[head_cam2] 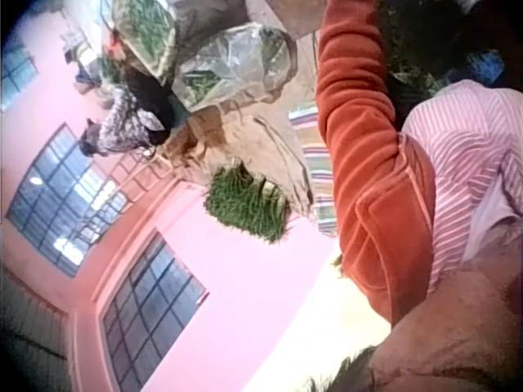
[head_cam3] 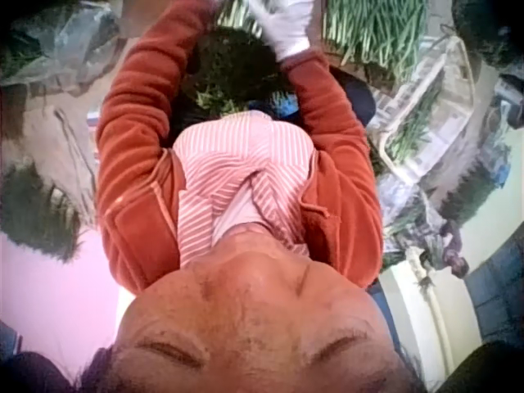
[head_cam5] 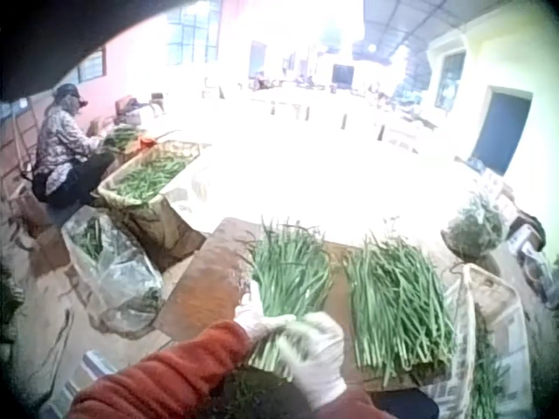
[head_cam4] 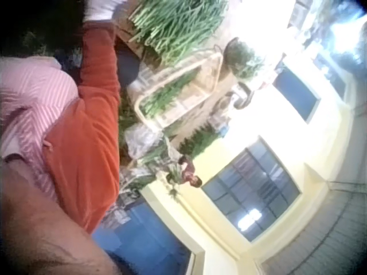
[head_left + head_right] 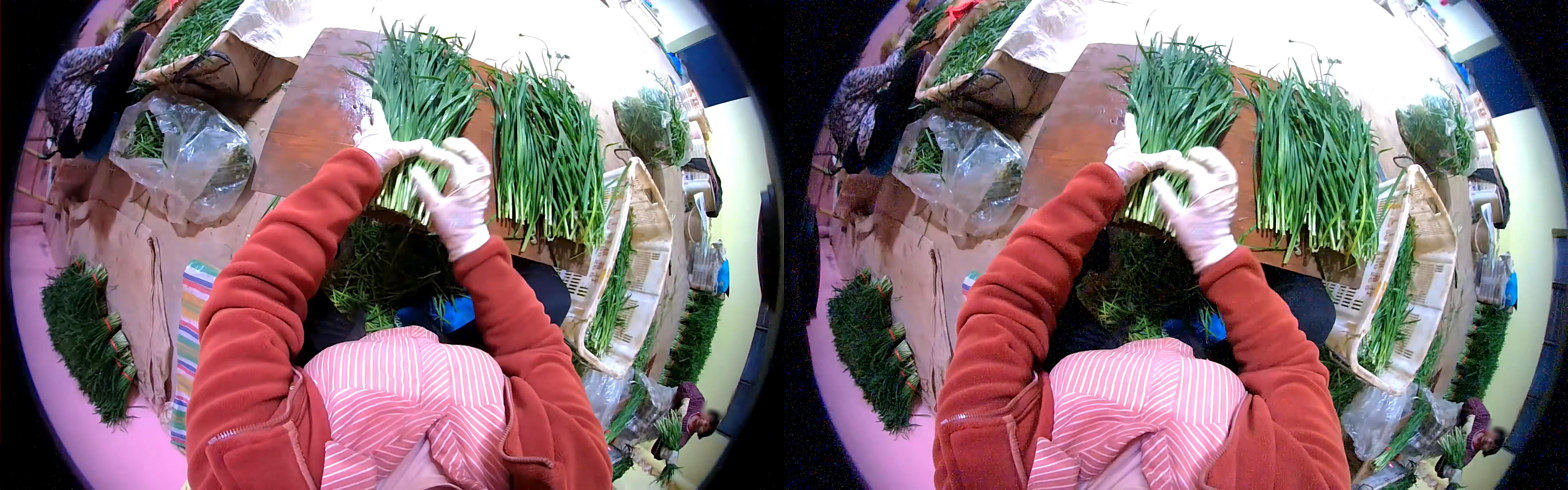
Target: The person gathers chives into bundles by hand, ties each bundle with a band, and trims the ends using a knife.
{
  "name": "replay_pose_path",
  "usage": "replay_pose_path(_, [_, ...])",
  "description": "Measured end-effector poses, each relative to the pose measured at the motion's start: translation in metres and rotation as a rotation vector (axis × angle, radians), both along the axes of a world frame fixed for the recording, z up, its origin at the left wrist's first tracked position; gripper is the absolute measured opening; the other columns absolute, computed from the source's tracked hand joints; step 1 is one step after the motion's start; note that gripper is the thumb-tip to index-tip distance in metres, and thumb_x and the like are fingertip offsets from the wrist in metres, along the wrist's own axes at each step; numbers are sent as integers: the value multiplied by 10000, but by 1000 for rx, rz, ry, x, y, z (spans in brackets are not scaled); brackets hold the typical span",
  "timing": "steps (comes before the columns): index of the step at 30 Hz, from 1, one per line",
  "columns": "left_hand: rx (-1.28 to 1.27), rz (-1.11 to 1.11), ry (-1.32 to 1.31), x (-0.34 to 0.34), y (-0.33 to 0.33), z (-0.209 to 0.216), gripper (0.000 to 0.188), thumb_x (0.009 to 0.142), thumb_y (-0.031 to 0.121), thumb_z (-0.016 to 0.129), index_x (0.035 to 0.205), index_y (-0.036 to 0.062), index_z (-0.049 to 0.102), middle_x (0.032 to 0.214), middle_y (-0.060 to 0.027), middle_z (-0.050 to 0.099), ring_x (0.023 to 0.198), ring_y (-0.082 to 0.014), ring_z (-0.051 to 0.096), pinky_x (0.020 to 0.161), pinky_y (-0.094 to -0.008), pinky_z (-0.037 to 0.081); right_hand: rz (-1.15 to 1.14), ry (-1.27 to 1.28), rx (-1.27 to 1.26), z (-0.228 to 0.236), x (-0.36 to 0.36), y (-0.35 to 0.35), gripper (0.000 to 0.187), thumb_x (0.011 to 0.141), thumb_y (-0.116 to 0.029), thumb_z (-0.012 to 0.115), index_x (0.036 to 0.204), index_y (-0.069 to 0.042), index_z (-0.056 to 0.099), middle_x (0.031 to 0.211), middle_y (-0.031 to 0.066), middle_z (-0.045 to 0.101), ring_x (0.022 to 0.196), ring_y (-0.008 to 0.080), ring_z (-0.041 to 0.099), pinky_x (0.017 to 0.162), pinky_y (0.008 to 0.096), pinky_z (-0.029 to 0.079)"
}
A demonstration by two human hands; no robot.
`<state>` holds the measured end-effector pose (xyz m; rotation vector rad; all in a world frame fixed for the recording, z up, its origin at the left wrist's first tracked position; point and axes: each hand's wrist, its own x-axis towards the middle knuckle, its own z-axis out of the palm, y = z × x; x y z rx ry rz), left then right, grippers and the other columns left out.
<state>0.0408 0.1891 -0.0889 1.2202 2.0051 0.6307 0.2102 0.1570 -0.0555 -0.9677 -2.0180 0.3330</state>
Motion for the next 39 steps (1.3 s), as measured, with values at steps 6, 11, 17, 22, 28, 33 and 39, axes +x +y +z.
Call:
replay_pose_path(6, [21,3,5,5,-6,13,1313,551,571,781,1439,2,-2,1422,-274,251,1309,-412,265,1093,-421,214,-8,-559,-35,21,-37,-34,296,670,-400,691,706,-115,620,761,74,536,790,266,530,681,412,402])
replay_pose_path(11, [11,-2,-32,4,-7,16,1334,549,559,794,1445,62,-61,1439,-280,189,1315,-432,237,1087,-449,225,-88,-766,-156,18,-50,-38,259,700,-363,663,748,-110,639,795,79,558,798,256,544,676,394,418])
replay_pose_path(17, [1,0,-63,3,-7,14,1349,536,539,811,1449,101,-81,1452,-301,122,1325,-439,223,1082,-431,251,-87,-737,-167,16,-51,-43,190,726,-286,618,749,-99,636,795,95,574,788,266,554,664,399,428])
replay_pose_path(22, [45,-1,-96,3,-10,16,1347,546,587,782,1444,46,-64,1450,-271,189,1334,-419,207,1101,-423,196,-78,-747,-154,22,-50,-48,180,716,-274,615,723,-95,627,778,106,571,773,276,556,666,406,427])
replay_pose_path(28, [121,24,-44,3,-10,3,1315,562,581,773,1440,11,-23,1431,-254,242,1312,-404,250,1091,-407,226,112,-536,-202,31,-19,-47,256,788,-322,582,675,-97,633,739,118,606,706,293,606,656,421,477])
replay_pose_path(33, [166,19,16,4,-11,0,1295,575,579,765,1436,-7,-4,1410,-251,282,1297,-384,297,1079,-397,250,-283,-560,-426,8,43,14,228,858,-301,504,827,-115,632,826,149,638,793,337,630,719,443,496])
replay_pose_path(39, [102,34,-33,3,-10,7,1297,571,559,777,1428,-38,8,1413,-260,279,1309,-362,297,1081,-371,250,-197,-730,-335,-66,0,19,112,822,-109,491,869,-55,578,827,154,641,758,313,647,668,425,514])
